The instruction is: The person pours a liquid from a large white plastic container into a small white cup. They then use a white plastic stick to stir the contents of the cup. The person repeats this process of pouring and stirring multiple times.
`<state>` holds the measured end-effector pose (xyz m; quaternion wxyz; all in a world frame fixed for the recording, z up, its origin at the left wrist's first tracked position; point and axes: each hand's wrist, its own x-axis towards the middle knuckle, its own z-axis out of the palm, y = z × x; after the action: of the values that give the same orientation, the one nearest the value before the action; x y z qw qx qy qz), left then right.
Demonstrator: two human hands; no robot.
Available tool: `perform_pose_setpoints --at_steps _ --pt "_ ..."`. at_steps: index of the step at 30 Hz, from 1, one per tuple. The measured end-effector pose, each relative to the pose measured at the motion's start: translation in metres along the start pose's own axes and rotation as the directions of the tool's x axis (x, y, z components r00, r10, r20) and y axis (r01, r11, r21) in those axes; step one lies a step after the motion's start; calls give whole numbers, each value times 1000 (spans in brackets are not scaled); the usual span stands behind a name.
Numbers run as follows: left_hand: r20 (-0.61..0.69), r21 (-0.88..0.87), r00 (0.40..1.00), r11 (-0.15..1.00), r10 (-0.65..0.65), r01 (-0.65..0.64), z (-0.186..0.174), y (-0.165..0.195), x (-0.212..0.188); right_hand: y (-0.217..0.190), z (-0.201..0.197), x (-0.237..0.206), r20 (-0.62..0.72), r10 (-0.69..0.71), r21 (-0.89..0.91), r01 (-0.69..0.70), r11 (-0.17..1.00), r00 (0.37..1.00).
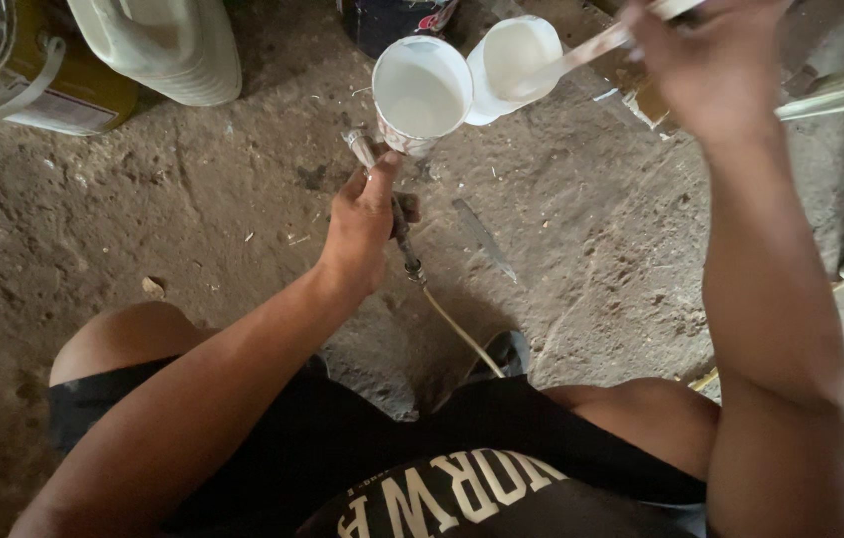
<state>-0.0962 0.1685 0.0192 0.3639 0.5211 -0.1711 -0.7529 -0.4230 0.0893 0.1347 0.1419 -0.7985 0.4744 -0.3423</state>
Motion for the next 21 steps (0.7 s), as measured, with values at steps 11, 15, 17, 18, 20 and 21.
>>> perform_pose_setpoints --at_steps 11,15,17,18,20,21 --pt "4 115 999 993 -40 39 -1 5 -5 22 33 -21 11 184 33 -185 982 983" --pt "-33 51 998 997 -48 50 2 5 -4 33 33 -25 61 223 207 -231 951 973" --pt "-51 65 996 995 -67 70 3 5 -3 34 33 -25 47 185 157 -190 969 982" --pt "-37 48 998 998 -49 51 3 5 -4 33 33 -24 2 123 102 -122 987 992" --pt "-11 16 1000 1000 -11 11 3 6 -4 30 34 -22 15 154 101 -155 983 988" --pt "-16 23 999 999 -33 33 3 6 -4 28 34 -21 76 246 150 -255 955 966"
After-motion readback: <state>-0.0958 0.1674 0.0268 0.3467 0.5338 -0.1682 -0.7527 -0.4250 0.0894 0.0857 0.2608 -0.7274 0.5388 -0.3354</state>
